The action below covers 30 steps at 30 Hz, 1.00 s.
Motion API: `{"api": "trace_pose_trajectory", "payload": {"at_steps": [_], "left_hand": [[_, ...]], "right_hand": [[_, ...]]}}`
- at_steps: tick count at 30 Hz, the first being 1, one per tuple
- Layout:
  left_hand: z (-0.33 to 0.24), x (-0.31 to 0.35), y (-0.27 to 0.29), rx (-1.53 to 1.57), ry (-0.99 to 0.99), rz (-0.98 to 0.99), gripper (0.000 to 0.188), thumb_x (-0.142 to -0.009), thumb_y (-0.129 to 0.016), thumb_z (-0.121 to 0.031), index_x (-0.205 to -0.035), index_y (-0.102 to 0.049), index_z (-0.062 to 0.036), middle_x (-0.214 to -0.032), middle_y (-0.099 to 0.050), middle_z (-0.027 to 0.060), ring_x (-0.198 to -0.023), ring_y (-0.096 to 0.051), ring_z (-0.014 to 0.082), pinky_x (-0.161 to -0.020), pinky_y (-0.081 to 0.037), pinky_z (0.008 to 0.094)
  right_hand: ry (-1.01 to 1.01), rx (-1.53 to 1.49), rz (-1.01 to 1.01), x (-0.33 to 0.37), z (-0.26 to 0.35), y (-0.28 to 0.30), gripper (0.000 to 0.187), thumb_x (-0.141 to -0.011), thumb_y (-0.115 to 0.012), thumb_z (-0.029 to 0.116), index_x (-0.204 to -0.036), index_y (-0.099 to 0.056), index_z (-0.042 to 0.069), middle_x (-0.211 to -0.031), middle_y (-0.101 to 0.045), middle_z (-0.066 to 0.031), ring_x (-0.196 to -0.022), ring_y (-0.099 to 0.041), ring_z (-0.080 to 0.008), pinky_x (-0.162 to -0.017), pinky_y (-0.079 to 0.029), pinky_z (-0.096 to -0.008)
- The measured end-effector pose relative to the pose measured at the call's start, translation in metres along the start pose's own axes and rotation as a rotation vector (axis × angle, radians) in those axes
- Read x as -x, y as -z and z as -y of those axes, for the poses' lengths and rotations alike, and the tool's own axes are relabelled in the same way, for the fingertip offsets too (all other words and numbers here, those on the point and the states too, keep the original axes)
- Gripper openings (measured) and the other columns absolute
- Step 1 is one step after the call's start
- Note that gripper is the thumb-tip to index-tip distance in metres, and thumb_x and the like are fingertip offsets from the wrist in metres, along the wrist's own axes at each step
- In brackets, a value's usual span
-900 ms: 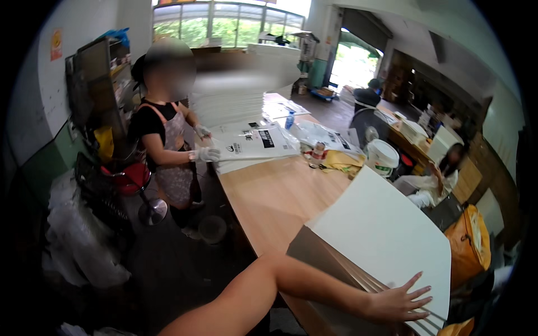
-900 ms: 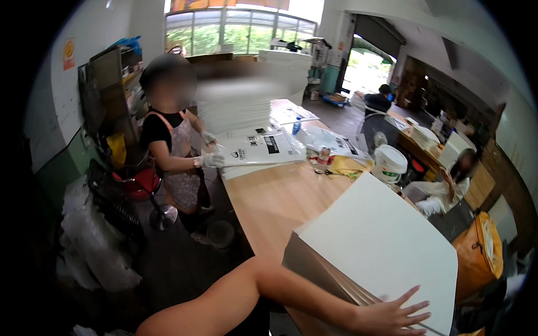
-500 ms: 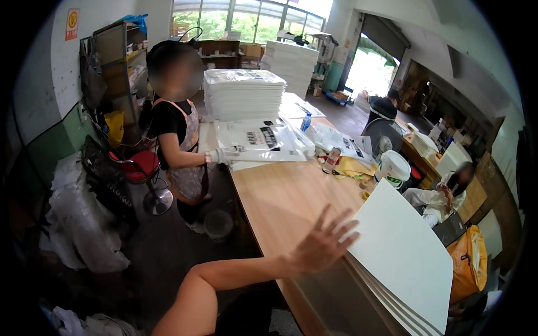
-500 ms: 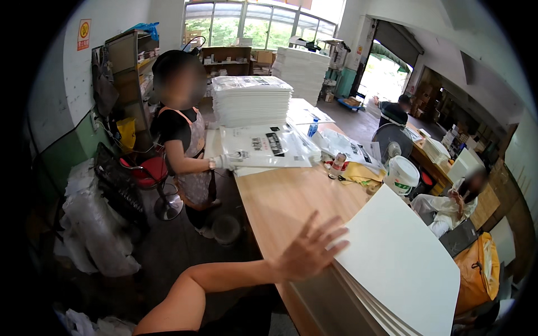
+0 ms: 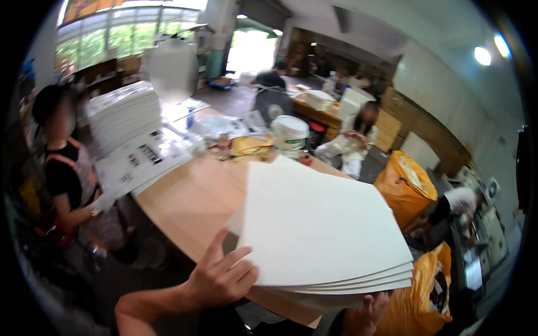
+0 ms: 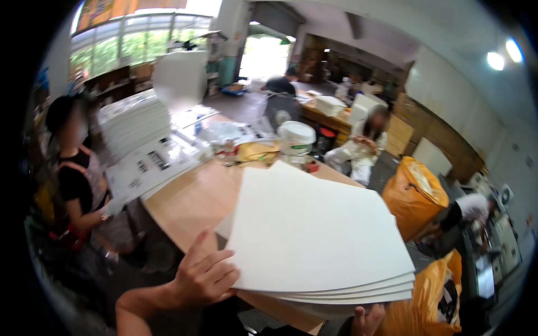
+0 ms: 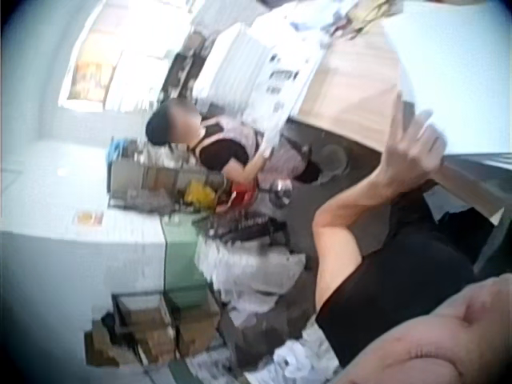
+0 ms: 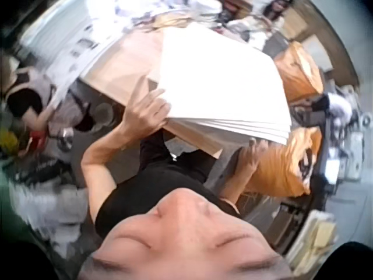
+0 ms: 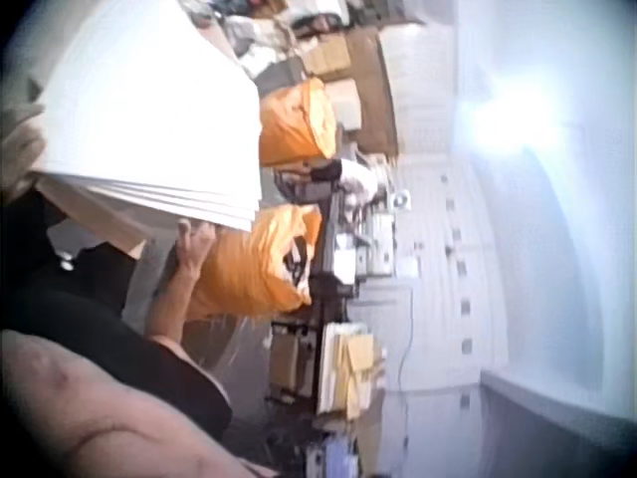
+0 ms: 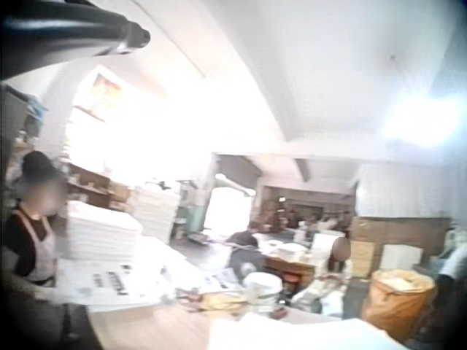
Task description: The person stacks thick white paper boards on a table, aligning them into a single pile and then moving the stack to another area on the same table.
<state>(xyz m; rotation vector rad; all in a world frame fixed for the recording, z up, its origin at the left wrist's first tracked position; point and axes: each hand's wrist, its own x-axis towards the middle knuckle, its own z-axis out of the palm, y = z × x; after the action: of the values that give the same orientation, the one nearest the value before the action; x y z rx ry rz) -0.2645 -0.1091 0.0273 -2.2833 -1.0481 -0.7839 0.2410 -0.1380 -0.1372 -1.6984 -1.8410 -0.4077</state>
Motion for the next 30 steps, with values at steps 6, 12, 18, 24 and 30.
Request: {"api": "trace_pose_trajectory", "payload": {"at_steps": [6,12,18,24,30], "left_hand": [[-0.010,0.012,-0.006,0.394,0.290,0.030,0.048,-0.078,-0.086,-0.044,-0.109,-0.064,-0.0146,-0.110,-0.064,0.0070,-0.118,-0.064,0.0310,-0.113,-0.039,0.0636],[0.021,0.072,-0.069,1.831,1.163,-0.117,0.079,-0.092,-0.061,-0.070,-0.131,-0.054,-0.0022,-0.131,-0.061,0.0127,-0.124,-0.060,0.0345,-0.111,-0.044,0.0509],[0.021,0.038,-0.084,2.262,1.153,0.254,0.072,-0.097,-0.061,-0.053,-0.143,-0.047,0.0010,-0.133,-0.062,0.0147,-0.121,-0.063,0.0259,-0.101,-0.053,0.0418],[0.020,0.000,-0.060,2.008,1.168,0.355,0.051,-0.097,-0.063,-0.015,-0.143,-0.046,0.0018,-0.131,-0.063,0.0142,-0.118,-0.065,0.0233,-0.102,-0.054,0.0396],[0.020,-0.009,-0.052,1.739,1.000,0.376,0.056,-0.100,-0.062,-0.014,-0.147,-0.037,0.0033,-0.136,-0.057,0.0135,-0.127,-0.054,0.0214,-0.110,-0.044,0.0382]], "right_hand": [[-0.169,-0.263,-0.120,-0.052,0.078,0.047,0.096,-0.100,-0.024,0.078,-0.093,-0.068,-0.007,-0.095,-0.067,-0.0269,-0.091,-0.058,-0.0475,-0.083,-0.044,-0.0529],[-0.197,-0.316,-0.109,-0.049,0.076,0.040,0.089,-0.100,-0.029,0.075,-0.091,-0.069,-0.004,-0.086,-0.065,-0.0253,-0.079,-0.057,-0.0477,-0.074,-0.044,-0.0526],[-0.168,-0.317,-0.159,-0.049,0.070,0.035,0.095,-0.099,-0.025,0.078,-0.088,-0.066,-0.007,-0.086,-0.063,-0.0276,-0.082,-0.057,-0.0486,-0.075,-0.044,-0.0537],[-0.219,-0.275,-0.173,-0.042,0.059,0.025,0.095,-0.097,-0.022,0.081,-0.072,-0.057,-0.004,-0.071,-0.056,-0.0241,-0.072,-0.051,-0.0458,-0.066,-0.036,-0.0530],[-0.295,-0.654,-0.064,-0.042,0.048,0.034,0.078,-0.099,-0.044,0.070,-0.093,-0.063,-0.004,-0.088,-0.064,-0.0168,-0.088,-0.061,-0.0342,-0.087,-0.048,-0.0472]]}}
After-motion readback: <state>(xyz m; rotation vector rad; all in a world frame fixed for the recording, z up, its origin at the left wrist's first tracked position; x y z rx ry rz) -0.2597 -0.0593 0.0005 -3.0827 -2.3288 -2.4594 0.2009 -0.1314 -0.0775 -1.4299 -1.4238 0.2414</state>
